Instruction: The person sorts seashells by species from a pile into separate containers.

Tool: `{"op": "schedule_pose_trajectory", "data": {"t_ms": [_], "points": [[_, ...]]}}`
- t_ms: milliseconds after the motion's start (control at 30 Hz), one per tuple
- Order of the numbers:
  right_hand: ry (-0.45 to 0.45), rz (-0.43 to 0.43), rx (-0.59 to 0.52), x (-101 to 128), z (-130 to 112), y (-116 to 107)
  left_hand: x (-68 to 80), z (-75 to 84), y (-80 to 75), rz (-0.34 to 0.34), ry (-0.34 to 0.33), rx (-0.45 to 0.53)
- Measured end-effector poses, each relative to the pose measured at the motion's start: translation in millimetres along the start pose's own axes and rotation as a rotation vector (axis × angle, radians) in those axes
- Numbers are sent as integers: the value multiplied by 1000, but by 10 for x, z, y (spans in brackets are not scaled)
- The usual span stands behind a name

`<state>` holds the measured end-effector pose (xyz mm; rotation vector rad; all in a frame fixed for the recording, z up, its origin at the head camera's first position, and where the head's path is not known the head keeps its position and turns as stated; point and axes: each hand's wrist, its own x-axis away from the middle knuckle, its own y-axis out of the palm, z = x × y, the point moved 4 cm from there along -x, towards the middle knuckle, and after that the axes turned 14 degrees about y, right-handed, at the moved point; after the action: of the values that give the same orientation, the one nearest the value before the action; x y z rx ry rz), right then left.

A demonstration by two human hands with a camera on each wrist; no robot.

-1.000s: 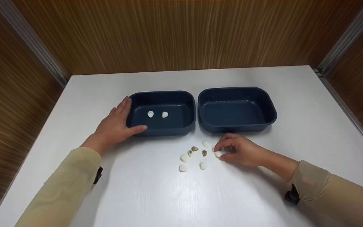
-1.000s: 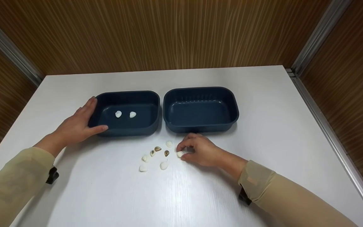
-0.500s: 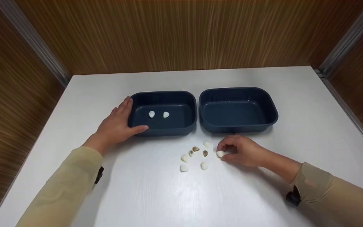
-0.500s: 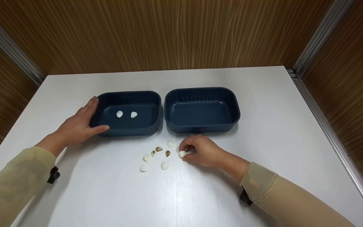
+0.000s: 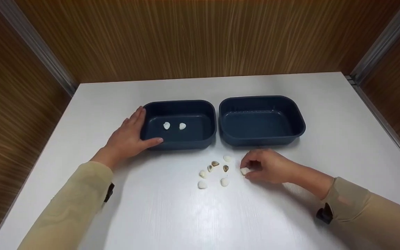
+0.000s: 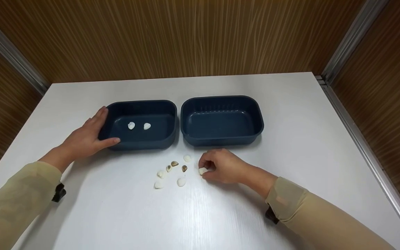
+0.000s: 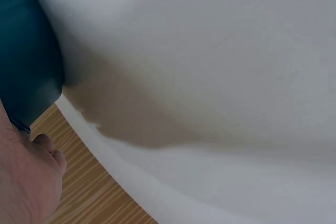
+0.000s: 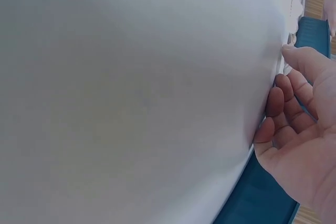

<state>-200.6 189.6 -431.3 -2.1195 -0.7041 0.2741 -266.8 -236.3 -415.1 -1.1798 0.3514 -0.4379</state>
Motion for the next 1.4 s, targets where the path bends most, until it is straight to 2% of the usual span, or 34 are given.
{"op": "schedule_pose_trajectory", "data": {"t_ms": [300, 567, 1000, 1133, 1400], "points": [[-28, 19, -39, 61, -62, -55, 7, -11, 7, 8, 4, 8], [-95, 96, -27, -2, -313, -242, -11, -32, 11, 0, 0, 3], [-137, 179, -134, -446, -790, -567, 2, -12, 6, 13, 2, 3], [-135, 195, -171, -607, -884, -591, 0, -6, 8, 6, -3, -1], [-107, 213, -174, -903, -970, -545, -8, -14, 9, 6, -6, -3]]}}
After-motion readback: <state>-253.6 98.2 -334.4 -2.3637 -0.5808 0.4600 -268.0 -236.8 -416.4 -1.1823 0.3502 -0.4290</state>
